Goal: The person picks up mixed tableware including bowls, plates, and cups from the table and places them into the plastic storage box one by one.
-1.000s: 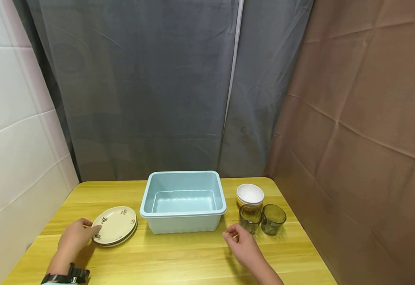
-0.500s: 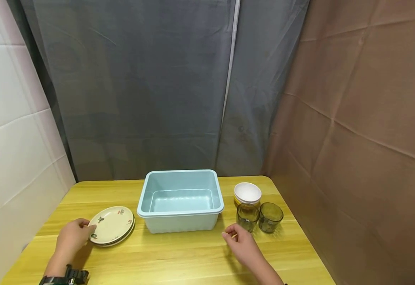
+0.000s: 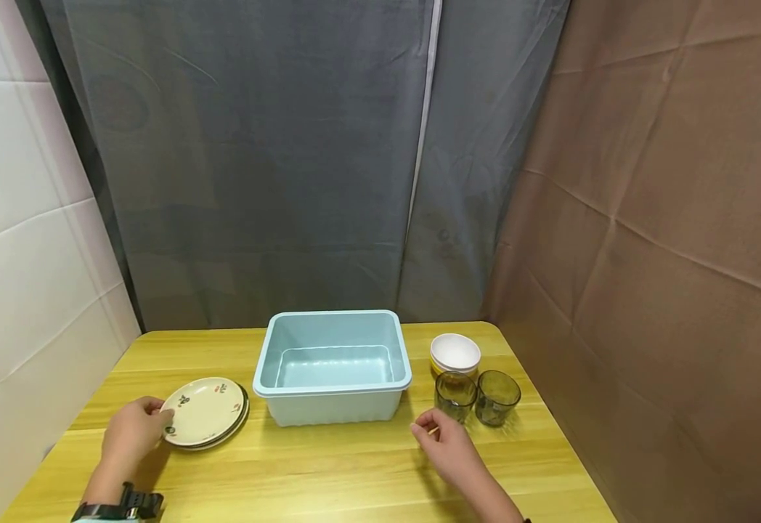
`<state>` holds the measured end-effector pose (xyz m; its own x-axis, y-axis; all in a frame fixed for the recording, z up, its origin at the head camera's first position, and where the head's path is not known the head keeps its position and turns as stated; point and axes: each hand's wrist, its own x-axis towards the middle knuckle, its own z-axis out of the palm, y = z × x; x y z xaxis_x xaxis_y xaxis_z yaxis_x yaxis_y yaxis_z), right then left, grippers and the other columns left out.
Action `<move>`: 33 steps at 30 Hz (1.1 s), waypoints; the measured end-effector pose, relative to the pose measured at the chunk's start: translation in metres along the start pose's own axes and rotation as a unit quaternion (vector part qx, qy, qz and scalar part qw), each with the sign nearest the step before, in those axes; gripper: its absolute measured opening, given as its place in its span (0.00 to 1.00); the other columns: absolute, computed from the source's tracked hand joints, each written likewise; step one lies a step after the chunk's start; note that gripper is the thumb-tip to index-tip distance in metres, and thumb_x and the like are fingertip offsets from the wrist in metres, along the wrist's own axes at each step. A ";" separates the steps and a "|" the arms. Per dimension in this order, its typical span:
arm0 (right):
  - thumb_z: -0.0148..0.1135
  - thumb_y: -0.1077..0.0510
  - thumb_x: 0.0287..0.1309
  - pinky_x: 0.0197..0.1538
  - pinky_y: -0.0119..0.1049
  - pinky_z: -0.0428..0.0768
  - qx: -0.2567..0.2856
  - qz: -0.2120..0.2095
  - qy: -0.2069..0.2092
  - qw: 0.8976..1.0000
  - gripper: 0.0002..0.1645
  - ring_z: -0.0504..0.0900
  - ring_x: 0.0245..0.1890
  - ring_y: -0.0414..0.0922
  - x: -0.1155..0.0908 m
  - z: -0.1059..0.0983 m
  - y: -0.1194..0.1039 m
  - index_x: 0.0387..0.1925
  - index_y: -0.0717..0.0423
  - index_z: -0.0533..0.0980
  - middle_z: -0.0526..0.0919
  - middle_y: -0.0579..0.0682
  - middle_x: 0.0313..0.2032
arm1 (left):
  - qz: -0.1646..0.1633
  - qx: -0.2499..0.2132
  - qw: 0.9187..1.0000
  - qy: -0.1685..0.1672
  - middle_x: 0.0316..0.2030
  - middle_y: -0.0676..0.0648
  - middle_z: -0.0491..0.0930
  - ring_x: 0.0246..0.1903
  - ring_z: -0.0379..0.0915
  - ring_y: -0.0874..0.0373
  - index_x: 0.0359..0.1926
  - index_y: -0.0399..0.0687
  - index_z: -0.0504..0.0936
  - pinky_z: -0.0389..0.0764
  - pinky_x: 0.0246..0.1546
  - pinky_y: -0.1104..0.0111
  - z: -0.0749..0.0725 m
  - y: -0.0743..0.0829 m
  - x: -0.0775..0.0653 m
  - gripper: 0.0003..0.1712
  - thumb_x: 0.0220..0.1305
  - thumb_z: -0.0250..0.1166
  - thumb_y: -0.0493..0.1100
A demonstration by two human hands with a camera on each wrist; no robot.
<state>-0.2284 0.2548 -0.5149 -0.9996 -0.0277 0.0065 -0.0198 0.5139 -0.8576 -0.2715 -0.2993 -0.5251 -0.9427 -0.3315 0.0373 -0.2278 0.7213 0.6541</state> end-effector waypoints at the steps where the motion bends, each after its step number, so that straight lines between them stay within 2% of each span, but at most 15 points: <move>1: 0.66 0.55 0.80 0.35 0.37 0.81 -0.001 -0.001 0.003 1.000 0.10 0.88 0.38 0.51 0.000 0.000 0.000 0.50 0.58 0.82 0.86 0.54 0.43 | -0.004 0.002 1.000 -0.001 0.41 0.33 0.84 0.38 0.79 0.41 0.55 0.24 0.81 0.76 0.35 0.56 -0.001 0.000 0.000 0.22 0.74 0.66 0.42; 8: 0.67 0.57 0.79 0.33 0.36 0.80 -0.004 -0.009 0.032 0.999 0.06 0.86 0.35 0.47 0.001 -0.002 -0.001 0.46 0.57 0.83 0.87 0.54 0.40 | -0.015 -0.019 1.000 -0.011 0.41 0.33 0.85 0.38 0.80 0.42 0.55 0.24 0.81 0.76 0.35 0.56 -0.011 0.001 0.000 0.22 0.73 0.63 0.42; 13: 0.67 0.58 0.79 0.34 0.36 0.80 0.001 -0.009 0.040 0.999 0.06 0.87 0.36 0.49 0.001 -0.004 -0.003 0.46 0.57 0.83 0.87 0.54 0.39 | 0.002 -0.034 0.999 -0.018 0.38 0.36 0.86 0.38 0.82 0.42 0.52 0.25 0.82 0.77 0.36 0.56 -0.020 0.001 0.000 0.21 0.72 0.62 0.43; 17: 0.67 0.57 0.80 0.33 0.36 0.80 0.005 -0.011 0.041 0.999 0.07 0.86 0.37 0.49 0.001 -0.007 -0.005 0.47 0.58 0.83 0.86 0.53 0.38 | 0.007 -0.056 0.998 -0.031 0.38 0.35 0.86 0.33 0.83 0.47 0.52 0.23 0.81 0.79 0.34 0.61 -0.023 0.002 0.002 0.22 0.72 0.62 0.42; 22: 0.67 0.57 0.79 0.34 0.36 0.80 0.006 -0.014 0.044 0.999 0.07 0.86 0.36 0.47 0.005 -0.011 -0.007 0.47 0.59 0.83 0.85 0.50 0.37 | -0.007 -0.118 0.991 -0.058 0.41 0.29 0.84 0.29 0.87 0.53 0.56 0.18 0.78 0.87 0.31 0.64 -0.024 0.000 0.004 0.23 0.74 0.61 0.39; 25: 0.67 0.58 0.79 0.35 0.35 0.82 0.009 -0.020 0.047 0.999 0.07 0.86 0.36 0.45 0.009 -0.014 -0.010 0.47 0.59 0.83 0.85 0.48 0.36 | -0.012 -0.145 0.988 -0.059 0.42 0.26 0.83 0.28 0.88 0.54 0.59 0.17 0.76 0.89 0.31 0.63 -0.025 -0.001 0.004 0.24 0.75 0.61 0.38; 29: 0.67 0.58 0.79 0.36 0.35 0.82 0.001 -0.033 0.053 0.998 0.07 0.86 0.35 0.44 0.012 -0.019 -0.015 0.46 0.59 0.83 0.86 0.46 0.35 | -0.023 -0.169 0.984 -0.057 0.46 0.26 0.83 0.30 0.87 0.55 0.63 0.19 0.75 0.91 0.34 0.61 -0.028 0.000 0.004 0.26 0.76 0.60 0.40; 33: 0.67 0.58 0.79 0.36 0.35 0.82 -0.007 -0.044 0.058 0.997 0.07 0.85 0.35 0.43 0.013 -0.024 -0.020 0.47 0.59 0.83 0.86 0.47 0.35 | -0.034 -0.207 0.976 -0.065 0.48 0.28 0.82 0.33 0.84 0.56 0.66 0.19 0.73 0.91 0.36 0.63 -0.034 0.002 0.003 0.27 0.78 0.59 0.40</move>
<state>-0.2417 0.2644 -0.4855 -0.9897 0.0251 0.1411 -0.1069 0.5266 -0.8434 -0.2663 -0.3192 -0.4978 -0.9580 -0.2705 -0.0950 -0.1981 0.3848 0.9015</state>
